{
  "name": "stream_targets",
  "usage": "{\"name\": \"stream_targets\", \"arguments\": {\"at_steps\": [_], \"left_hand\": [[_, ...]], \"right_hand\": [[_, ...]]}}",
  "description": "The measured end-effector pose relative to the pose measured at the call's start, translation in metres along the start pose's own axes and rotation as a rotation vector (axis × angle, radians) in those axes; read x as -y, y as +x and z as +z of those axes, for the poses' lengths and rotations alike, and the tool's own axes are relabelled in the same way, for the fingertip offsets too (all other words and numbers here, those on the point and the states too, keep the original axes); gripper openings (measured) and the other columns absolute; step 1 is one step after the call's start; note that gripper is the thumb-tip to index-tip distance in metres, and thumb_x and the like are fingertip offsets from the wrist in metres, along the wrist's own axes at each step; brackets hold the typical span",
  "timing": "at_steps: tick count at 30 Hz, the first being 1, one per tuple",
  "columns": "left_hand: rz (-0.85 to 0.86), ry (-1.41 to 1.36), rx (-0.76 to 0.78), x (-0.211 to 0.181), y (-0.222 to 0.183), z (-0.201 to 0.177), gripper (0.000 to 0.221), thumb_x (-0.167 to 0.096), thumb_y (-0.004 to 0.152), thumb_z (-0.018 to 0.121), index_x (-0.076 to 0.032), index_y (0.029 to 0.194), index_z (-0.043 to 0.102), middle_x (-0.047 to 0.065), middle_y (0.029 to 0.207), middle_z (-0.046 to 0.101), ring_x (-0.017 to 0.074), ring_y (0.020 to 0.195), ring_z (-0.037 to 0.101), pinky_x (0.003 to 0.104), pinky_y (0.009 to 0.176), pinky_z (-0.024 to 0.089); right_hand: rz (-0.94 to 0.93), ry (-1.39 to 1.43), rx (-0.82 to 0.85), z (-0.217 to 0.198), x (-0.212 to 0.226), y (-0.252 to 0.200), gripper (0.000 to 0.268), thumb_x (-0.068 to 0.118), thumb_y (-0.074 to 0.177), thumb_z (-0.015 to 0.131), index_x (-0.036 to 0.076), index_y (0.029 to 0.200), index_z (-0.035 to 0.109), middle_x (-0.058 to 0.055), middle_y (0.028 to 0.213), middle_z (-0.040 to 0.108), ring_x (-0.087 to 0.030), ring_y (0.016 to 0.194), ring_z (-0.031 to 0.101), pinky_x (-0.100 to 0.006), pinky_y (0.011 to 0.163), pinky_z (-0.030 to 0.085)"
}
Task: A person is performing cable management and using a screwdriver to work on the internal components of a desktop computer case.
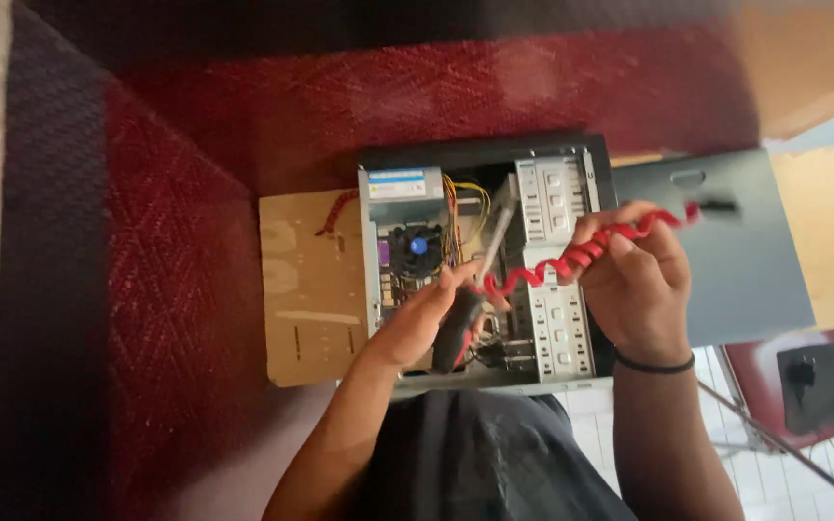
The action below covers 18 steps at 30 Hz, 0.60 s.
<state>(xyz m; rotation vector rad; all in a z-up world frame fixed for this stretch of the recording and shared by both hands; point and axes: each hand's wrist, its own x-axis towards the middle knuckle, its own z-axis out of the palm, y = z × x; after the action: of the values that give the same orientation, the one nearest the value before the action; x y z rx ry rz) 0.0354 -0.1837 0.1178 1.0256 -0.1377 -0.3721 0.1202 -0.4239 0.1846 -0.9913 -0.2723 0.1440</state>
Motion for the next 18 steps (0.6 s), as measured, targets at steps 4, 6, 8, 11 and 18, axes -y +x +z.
{"name": "stream_targets", "arguments": {"at_steps": [4, 6, 8, 11, 18], "left_hand": [[-0.009, -0.177, 0.0, -0.029, -0.001, 0.015, 0.102, -0.08, 0.096, 0.016, 0.001, 0.156, 0.027, 0.025, 0.107, 0.067, 0.0165, 0.07, 0.065, 0.026, 0.057, 0.057], [-0.017, -0.227, -0.03, -0.02, -0.004, 0.017, 0.106, -0.083, 0.093, 0.015, 0.002, 0.156, 0.024, 0.028, 0.106, 0.067, 0.0174, 0.064, 0.066, 0.026, 0.054, 0.056], [0.068, -0.269, -0.115, -0.017, -0.003, 0.018, 0.09, -0.079, 0.096, 0.017, -0.008, 0.148, 0.04, 0.02, 0.102, 0.067, 0.0179, 0.053, 0.062, 0.022, 0.042, 0.046], [0.109, -0.126, -0.108, -0.029, -0.012, 0.012, 0.068, -0.056, 0.107, 0.038, 0.003, 0.141, 0.045, 0.027, 0.092, 0.068, 0.019, 0.053, 0.064, 0.026, 0.046, 0.049], [0.165, 0.105, -0.072, -0.053, -0.024, 0.009, 0.028, -0.025, 0.109, 0.053, -0.001, 0.116, 0.065, 0.02, 0.089, 0.064, 0.0192, 0.049, 0.065, 0.031, 0.046, 0.056]], "right_hand": [[-0.058, -0.032, 0.055, 0.017, 0.0, 0.008, 0.018, -0.003, 0.098, 0.048, 0.001, 0.114, 0.041, -0.038, 0.098, 0.058, -0.046, 0.077, 0.071, -0.047, 0.069, 0.065], [-0.063, -0.105, 0.107, 0.024, -0.001, 0.002, 0.018, -0.006, 0.096, 0.05, 0.0, 0.11, 0.041, -0.039, 0.1, 0.06, -0.047, 0.081, 0.072, -0.045, 0.072, 0.064], [0.014, -0.454, 0.143, 0.034, 0.0, 0.001, 0.012, -0.006, 0.096, 0.054, 0.002, 0.102, 0.047, -0.028, 0.095, 0.07, -0.033, 0.081, 0.073, -0.037, 0.075, 0.058], [0.045, -0.476, 0.106, 0.03, -0.009, -0.003, 0.012, -0.008, 0.095, 0.056, 0.0, 0.101, 0.049, -0.028, 0.098, 0.071, -0.033, 0.079, 0.074, -0.04, 0.076, 0.06], [0.123, -0.51, 0.031, 0.011, -0.012, 0.023, 0.013, -0.007, 0.098, 0.054, 0.0, 0.105, 0.046, -0.028, 0.097, 0.069, -0.031, 0.065, 0.07, -0.037, 0.064, 0.059]]}}
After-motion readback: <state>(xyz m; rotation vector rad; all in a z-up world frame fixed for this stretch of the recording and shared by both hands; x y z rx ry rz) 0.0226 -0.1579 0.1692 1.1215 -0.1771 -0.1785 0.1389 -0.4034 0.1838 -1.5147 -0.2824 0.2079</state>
